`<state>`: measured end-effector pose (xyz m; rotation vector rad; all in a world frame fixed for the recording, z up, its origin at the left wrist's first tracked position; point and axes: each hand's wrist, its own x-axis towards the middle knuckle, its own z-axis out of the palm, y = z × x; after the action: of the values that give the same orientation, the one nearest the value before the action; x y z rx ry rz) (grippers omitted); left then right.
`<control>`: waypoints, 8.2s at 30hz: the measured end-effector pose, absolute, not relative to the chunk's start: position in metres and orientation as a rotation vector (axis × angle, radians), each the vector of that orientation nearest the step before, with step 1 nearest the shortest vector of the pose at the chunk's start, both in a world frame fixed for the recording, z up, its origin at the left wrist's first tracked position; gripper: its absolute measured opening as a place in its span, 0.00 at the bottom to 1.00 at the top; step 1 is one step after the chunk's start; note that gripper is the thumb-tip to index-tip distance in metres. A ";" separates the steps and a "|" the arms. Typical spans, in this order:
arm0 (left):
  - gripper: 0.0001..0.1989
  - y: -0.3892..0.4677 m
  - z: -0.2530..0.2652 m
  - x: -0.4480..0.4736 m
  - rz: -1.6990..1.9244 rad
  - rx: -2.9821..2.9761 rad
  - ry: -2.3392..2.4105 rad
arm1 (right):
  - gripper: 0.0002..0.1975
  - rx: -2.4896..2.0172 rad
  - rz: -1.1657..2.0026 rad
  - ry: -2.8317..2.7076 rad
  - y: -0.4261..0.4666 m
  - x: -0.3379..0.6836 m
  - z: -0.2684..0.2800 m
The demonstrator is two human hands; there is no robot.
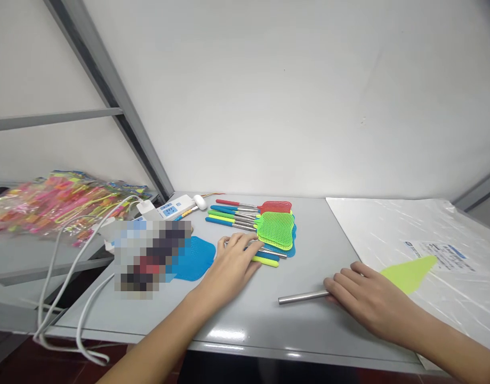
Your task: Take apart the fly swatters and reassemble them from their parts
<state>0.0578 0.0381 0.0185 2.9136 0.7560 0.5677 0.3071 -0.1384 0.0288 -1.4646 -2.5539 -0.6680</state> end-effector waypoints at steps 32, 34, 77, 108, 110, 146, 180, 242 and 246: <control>0.17 -0.038 0.034 0.040 0.605 2.197 0.663 | 0.07 -1.738 -0.234 -2.160 -0.166 0.277 0.065; 0.18 -0.063 0.034 0.048 0.586 2.019 0.612 | 0.06 -1.750 0.187 -1.859 -0.168 0.262 0.075; 0.15 -0.093 0.055 -0.002 0.789 1.197 0.694 | 0.27 -0.535 0.929 -0.307 -0.150 0.229 0.110; 0.23 -0.080 0.037 -0.035 1.380 1.015 1.227 | 0.29 -0.438 0.608 -0.177 -0.157 0.263 0.097; 0.22 -0.070 0.039 -0.042 1.308 1.016 1.128 | 0.27 -0.504 0.690 -0.261 -0.146 0.274 0.097; 0.13 0.005 -0.010 -0.042 0.835 2.583 1.381 | 0.13 -1.541 1.428 -1.384 0.005 0.122 0.043; 0.22 0.000 0.016 -0.007 1.380 2.061 1.268 | 0.22 -1.798 0.951 -1.630 -0.084 0.199 0.063; 0.26 -0.008 0.017 0.074 1.011 1.180 1.186 | 0.13 -1.418 0.882 -1.211 -0.070 0.239 0.060; 0.25 -0.031 0.012 0.098 0.739 1.387 0.987 | 0.13 -1.333 0.980 -1.199 -0.061 0.222 0.052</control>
<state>0.0981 -0.0307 0.0116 1.3873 0.9866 0.7390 0.2220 -0.0614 0.0520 -1.3329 -1.1992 0.9805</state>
